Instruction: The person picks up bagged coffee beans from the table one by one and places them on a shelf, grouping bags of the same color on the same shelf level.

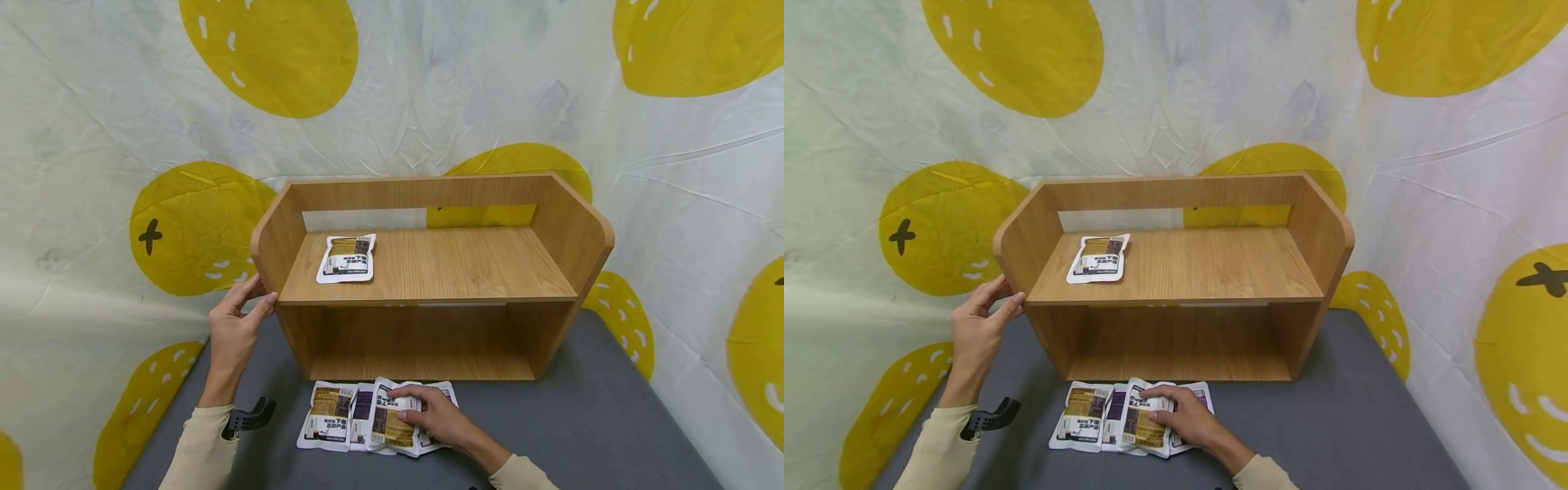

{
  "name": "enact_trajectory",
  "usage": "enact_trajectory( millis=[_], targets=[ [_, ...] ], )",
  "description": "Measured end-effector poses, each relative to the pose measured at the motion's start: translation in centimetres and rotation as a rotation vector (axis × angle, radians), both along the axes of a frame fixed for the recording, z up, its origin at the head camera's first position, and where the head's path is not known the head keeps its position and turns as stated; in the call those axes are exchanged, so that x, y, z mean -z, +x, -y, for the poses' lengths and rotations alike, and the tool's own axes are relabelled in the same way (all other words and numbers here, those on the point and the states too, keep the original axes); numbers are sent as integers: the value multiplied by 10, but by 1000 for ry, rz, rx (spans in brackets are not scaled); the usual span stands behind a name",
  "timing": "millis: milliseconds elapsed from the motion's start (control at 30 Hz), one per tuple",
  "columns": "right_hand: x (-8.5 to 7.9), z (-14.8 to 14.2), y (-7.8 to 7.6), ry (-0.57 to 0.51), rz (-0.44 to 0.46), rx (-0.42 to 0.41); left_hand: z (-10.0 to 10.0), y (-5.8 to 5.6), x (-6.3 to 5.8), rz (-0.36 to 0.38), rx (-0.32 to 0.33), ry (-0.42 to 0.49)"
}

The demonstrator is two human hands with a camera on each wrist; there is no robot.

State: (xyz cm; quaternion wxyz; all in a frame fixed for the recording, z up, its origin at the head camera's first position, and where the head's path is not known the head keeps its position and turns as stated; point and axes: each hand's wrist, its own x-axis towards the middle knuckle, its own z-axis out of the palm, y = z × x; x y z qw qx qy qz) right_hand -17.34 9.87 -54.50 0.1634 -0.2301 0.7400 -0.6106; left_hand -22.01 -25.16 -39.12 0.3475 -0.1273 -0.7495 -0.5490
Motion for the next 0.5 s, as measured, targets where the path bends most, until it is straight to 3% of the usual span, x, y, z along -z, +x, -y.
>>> enact_trajectory(
  millis=[333, 500],
  targets=[
    [-2, -8, -4, -88, 56, -62, 0, 0, 0, -4, 9, 14],
    [-5, -11, -6, -80, 52, -48, 0, 0, 0, -1, 2, 14]
  ],
)
